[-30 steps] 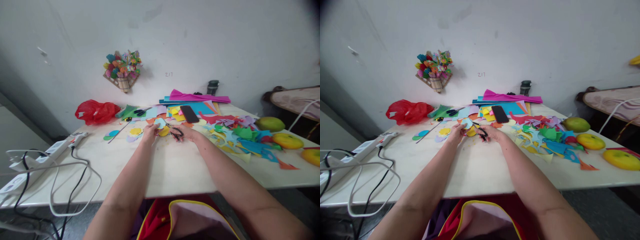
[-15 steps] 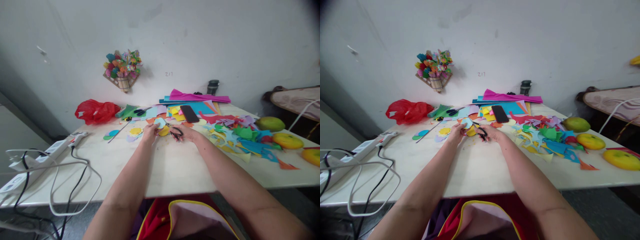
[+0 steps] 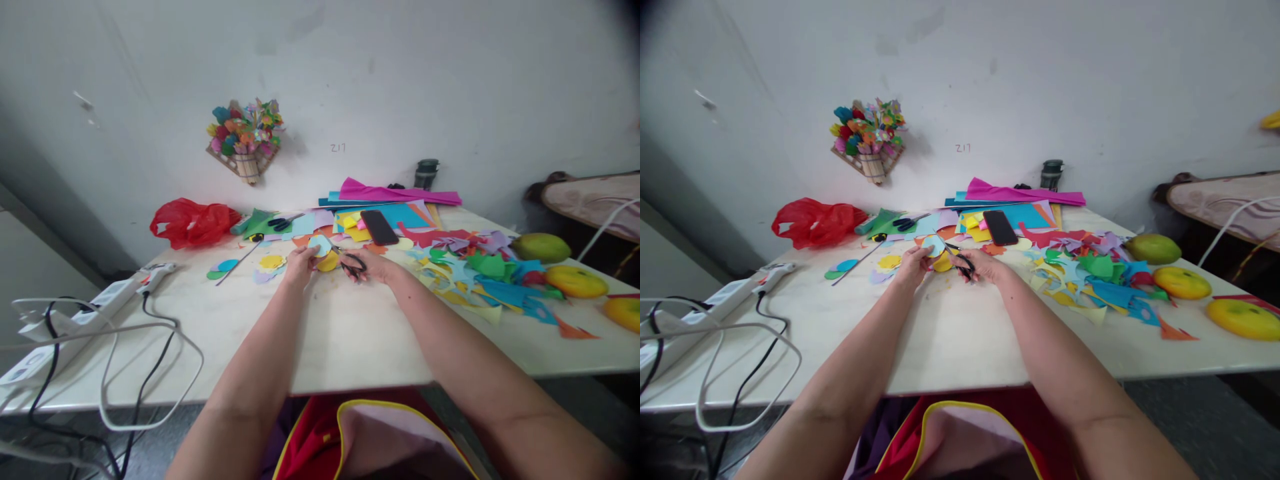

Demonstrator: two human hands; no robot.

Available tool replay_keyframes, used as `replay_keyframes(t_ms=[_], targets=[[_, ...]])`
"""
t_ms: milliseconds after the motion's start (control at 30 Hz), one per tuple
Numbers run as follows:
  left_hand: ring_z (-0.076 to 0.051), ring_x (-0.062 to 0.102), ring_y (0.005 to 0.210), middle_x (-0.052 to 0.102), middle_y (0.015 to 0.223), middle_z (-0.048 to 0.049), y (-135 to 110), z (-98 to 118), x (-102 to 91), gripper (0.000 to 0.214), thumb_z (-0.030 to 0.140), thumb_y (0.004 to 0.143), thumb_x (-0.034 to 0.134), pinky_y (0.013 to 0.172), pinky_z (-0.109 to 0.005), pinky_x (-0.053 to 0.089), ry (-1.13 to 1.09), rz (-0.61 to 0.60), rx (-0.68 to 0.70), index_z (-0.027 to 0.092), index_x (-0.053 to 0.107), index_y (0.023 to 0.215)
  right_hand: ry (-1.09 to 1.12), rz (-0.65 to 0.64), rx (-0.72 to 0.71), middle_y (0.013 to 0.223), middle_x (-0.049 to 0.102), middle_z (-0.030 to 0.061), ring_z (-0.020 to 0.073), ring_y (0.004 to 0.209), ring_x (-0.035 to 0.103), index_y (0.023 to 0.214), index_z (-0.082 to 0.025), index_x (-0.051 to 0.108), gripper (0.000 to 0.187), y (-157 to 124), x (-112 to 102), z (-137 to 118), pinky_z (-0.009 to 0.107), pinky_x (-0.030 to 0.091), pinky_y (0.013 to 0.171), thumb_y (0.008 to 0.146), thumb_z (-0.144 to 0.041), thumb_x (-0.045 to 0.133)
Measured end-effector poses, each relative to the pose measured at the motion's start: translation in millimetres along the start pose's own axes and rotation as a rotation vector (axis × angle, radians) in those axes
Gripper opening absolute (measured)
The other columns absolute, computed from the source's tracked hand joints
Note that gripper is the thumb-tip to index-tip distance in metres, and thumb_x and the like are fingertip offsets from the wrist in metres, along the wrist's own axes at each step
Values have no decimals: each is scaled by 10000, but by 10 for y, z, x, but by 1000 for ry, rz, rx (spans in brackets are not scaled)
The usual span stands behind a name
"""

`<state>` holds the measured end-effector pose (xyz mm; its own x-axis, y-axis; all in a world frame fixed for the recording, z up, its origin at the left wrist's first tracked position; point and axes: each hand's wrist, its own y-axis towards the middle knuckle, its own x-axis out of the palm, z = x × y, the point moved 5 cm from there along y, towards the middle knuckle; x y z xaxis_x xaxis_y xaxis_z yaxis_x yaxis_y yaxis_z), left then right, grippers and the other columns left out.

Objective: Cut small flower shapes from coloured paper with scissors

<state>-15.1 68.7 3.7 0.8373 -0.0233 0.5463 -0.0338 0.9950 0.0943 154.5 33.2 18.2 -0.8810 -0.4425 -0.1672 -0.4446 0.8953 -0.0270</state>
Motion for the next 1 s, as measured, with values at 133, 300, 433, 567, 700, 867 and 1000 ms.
replay_keyframes(t_ms=[133,300,433,567,700,867,1000], targets=[[-142,660,623,649,618,-12,2,3,-1,254,145,564,843,790,-362,598,0,12,-7,130,592,600,-6,-6,1,563,586,-9,84,427,551,722,-172,508,285,0,2,-1,159,295,301,859,-376,651],[-155,670,649,655,628,-19,9,2,-4,236,139,574,835,803,-370,590,2,12,-11,127,602,613,-1,-4,2,567,592,-10,83,426,553,763,-162,538,244,-16,11,-20,156,292,298,868,-355,644],[-157,671,661,666,648,-27,6,8,0,225,132,574,824,811,-367,584,5,10,-10,126,601,604,7,-6,-1,569,592,-11,81,426,554,771,-158,544,227,-19,16,-20,156,294,300,884,-338,623],[-150,664,644,659,635,-22,6,7,1,219,133,574,827,783,-352,586,11,17,-16,120,612,615,17,4,10,570,596,-10,82,424,559,761,-159,532,226,-16,18,-11,156,291,299,893,-324,614],[-150,665,644,663,633,-26,9,3,1,222,135,574,827,752,-333,589,-6,16,-7,117,608,607,44,15,27,572,624,6,85,417,560,767,-157,536,222,-16,26,-17,158,282,293,890,-318,626],[-153,680,667,679,663,-33,-14,12,18,197,113,592,808,776,-337,592,-14,28,-11,118,614,625,52,28,37,563,638,20,87,408,551,771,-153,545,216,-9,35,-21,155,266,288,888,-312,632],[-152,686,676,687,676,-31,-35,24,42,192,108,603,805,793,-345,599,-19,31,-14,121,619,647,64,35,32,556,619,4,82,410,549,771,-155,542,194,-10,45,-19,150,272,294,892,-287,616]])
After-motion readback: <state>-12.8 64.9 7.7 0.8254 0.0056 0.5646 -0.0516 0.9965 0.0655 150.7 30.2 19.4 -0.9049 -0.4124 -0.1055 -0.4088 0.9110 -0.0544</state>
